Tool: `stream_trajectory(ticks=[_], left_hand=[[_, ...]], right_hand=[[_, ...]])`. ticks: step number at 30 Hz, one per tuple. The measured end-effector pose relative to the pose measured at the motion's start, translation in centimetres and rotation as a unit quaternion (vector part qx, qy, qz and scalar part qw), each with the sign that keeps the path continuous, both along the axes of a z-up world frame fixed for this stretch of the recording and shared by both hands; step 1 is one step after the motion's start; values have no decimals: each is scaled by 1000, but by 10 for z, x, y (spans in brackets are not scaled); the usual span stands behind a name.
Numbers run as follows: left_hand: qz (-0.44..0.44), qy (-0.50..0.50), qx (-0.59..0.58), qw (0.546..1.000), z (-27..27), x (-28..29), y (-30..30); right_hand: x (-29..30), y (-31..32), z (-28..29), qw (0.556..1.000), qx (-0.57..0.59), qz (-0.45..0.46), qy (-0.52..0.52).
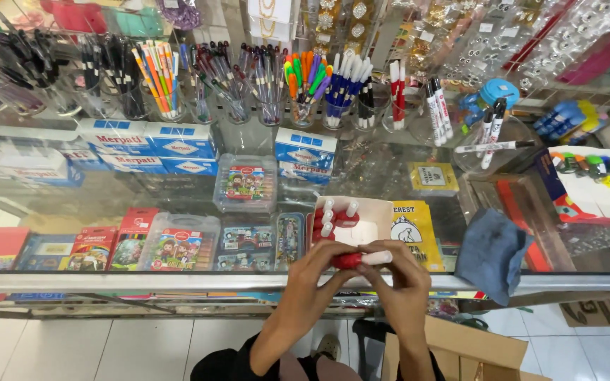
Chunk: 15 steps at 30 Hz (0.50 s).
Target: Organizing stationery items including correction pens, stamps, and ink pads in a retail display case.
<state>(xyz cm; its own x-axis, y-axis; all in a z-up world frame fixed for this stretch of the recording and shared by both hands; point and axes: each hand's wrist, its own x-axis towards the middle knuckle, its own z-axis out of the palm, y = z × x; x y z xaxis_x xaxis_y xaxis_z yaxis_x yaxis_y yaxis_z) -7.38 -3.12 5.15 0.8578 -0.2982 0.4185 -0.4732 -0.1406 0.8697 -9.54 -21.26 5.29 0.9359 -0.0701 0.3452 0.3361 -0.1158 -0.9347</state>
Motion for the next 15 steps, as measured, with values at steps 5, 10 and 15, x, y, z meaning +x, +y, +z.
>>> stream_trajectory(ticks=[5, 10, 15], left_hand=[[76, -106, 36, 991, 10, 20, 4], [72, -87, 104, 988, -39, 50, 13], [32, -21, 126, 991, -57, 65, 13]], right_hand=[[17, -1, 19, 966, -166, -175, -91], [40, 6, 3, 930, -296, -202, -80], [48, 16, -14, 918, -333, -197, -88]])
